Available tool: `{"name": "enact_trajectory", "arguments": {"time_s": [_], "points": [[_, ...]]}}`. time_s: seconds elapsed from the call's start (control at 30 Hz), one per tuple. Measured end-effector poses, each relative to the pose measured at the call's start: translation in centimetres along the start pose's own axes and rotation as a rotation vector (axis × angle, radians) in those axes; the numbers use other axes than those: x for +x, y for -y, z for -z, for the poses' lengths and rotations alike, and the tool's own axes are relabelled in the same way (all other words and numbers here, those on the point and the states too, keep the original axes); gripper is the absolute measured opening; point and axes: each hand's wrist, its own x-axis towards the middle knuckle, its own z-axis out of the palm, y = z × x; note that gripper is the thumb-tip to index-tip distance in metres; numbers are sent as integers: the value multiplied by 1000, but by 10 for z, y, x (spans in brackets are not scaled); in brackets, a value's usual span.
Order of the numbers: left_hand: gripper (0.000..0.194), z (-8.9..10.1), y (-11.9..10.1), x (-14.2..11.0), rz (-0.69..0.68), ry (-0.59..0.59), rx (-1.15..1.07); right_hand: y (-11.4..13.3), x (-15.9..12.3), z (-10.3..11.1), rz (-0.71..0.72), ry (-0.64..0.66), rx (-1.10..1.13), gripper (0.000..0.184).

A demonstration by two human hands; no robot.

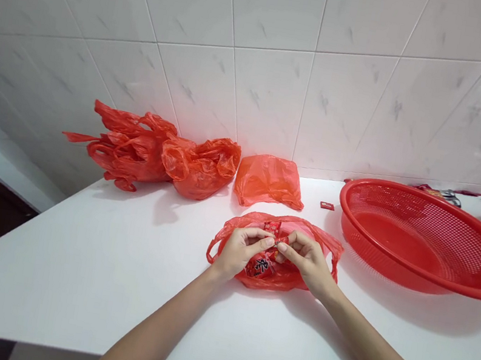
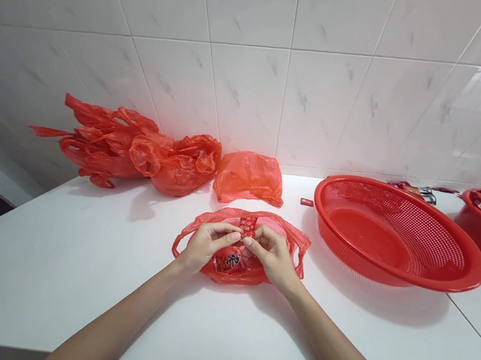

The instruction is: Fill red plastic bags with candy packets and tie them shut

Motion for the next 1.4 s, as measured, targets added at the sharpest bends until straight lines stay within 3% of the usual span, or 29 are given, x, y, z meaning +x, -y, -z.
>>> {"name": "enact_trajectory", "arguments": {"time_s": [0.3, 0.43, 0.53, 0.77, 0.83, 0.93, 1.0, 1.07, 1.13, 1.3, 1.4], "points": [[31, -2, 6, -2, 40, -31, -56, -3, 0, -1, -34, 3, 124, 41], [33, -6, 3, -5, 45, 77, -49, -6, 1, -1, -31, -35, 154, 41], [32, -8, 1, -7, 13, 139, -1, -7, 1, 0, -29, -51, 161, 42], [35, -5, 2, -8, -72, 96, 123, -4, -1, -2, -14, -19, 49, 40], [30, -4, 2, -7, -74, 52, 167, -5, -1, -1, -6, -10, 11, 39], [18, 0, 5, -6, -120, -155, 239, -11, 0, 1, 20, -30, -149, 27], [25, 5, 8, -4, -166, -274, 295, -16, 0, 3, 57, -69, -298, 24], [22, 10, 9, -3, -195, -295, 369, -19, 1, 6, 89, -102, -414, 27], [18, 14, 8, -3, -188, -212, 461, -19, 2, 10, 118, -125, -492, 24], [27, 24, 5, -10, -73, 200, 740, -13, 3, 22, 187, -166, -611, 19], [29, 27, 5, -13, -86, 281, 833, -10, 3, 26, 167, -175, -635, 18]]}}
